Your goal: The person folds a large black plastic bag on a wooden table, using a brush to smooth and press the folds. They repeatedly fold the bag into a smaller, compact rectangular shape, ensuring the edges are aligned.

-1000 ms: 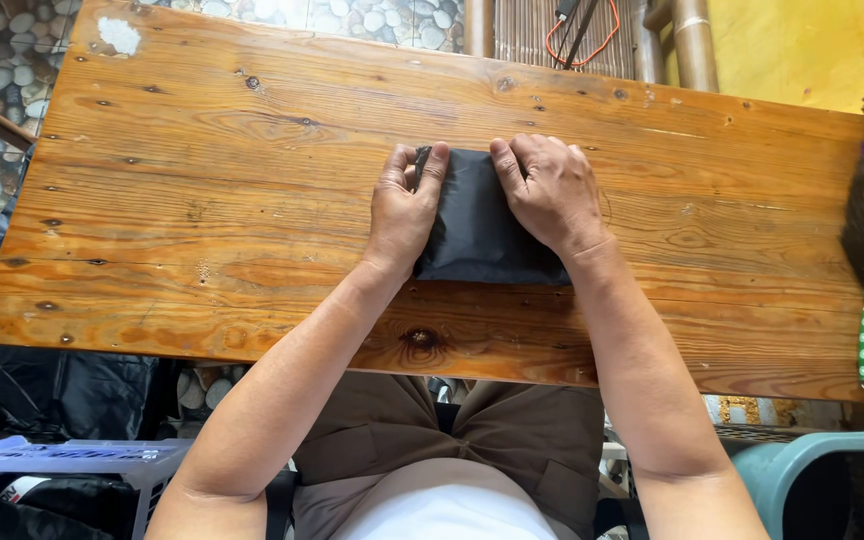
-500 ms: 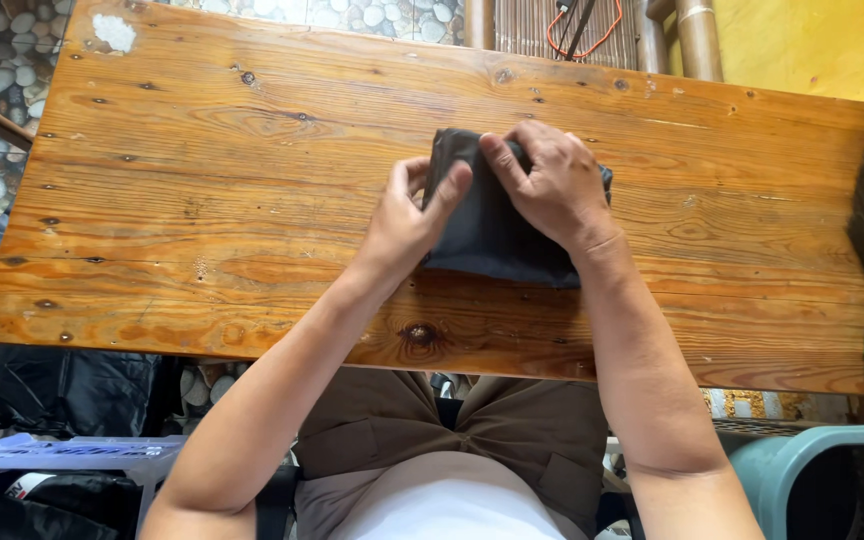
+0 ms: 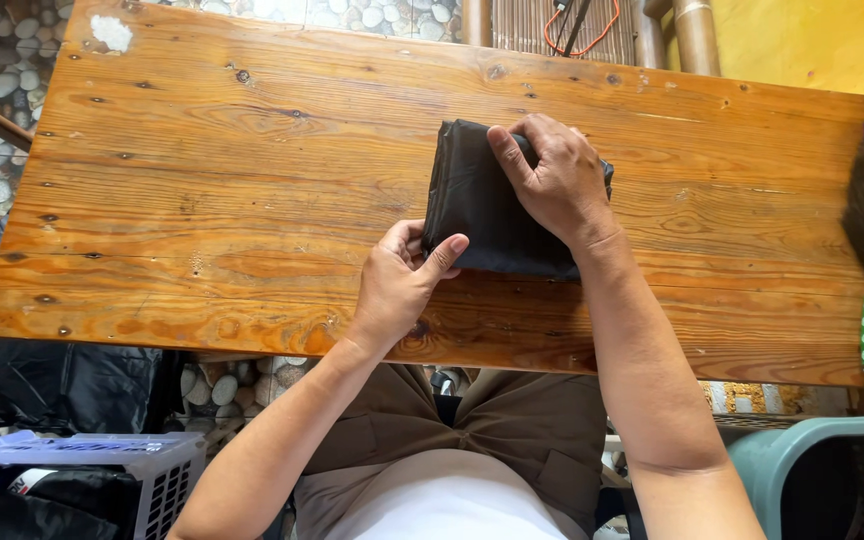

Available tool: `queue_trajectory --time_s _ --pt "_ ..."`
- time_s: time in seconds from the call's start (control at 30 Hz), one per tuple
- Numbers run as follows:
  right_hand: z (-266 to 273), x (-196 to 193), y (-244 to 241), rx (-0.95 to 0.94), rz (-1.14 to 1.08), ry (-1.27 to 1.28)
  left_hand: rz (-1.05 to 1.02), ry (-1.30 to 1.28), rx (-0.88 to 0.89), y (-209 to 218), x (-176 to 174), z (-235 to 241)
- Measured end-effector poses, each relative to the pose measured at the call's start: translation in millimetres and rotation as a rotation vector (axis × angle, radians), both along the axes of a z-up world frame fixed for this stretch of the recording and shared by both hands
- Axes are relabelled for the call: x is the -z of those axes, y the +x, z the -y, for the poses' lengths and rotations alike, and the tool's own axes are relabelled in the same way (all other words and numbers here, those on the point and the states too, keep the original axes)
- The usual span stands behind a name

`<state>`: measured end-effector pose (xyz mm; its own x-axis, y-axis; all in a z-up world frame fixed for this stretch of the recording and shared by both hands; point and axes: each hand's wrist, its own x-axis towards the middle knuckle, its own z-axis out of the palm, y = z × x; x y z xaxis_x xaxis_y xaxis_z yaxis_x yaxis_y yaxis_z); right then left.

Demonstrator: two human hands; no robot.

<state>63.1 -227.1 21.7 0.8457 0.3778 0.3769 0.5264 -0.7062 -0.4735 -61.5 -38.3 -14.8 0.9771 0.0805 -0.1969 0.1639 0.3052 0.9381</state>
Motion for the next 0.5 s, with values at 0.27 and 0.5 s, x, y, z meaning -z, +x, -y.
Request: queue_trajectory --time_s 0.27,0.5 --pt "5 5 6 -0.007 -0.079 0.035 0.091 0.265 -0.072 -19 -5 0" --pt "7 5 4 0.031 -0.123 0.088 0.186 0.227 -0.098 -25 3 3"
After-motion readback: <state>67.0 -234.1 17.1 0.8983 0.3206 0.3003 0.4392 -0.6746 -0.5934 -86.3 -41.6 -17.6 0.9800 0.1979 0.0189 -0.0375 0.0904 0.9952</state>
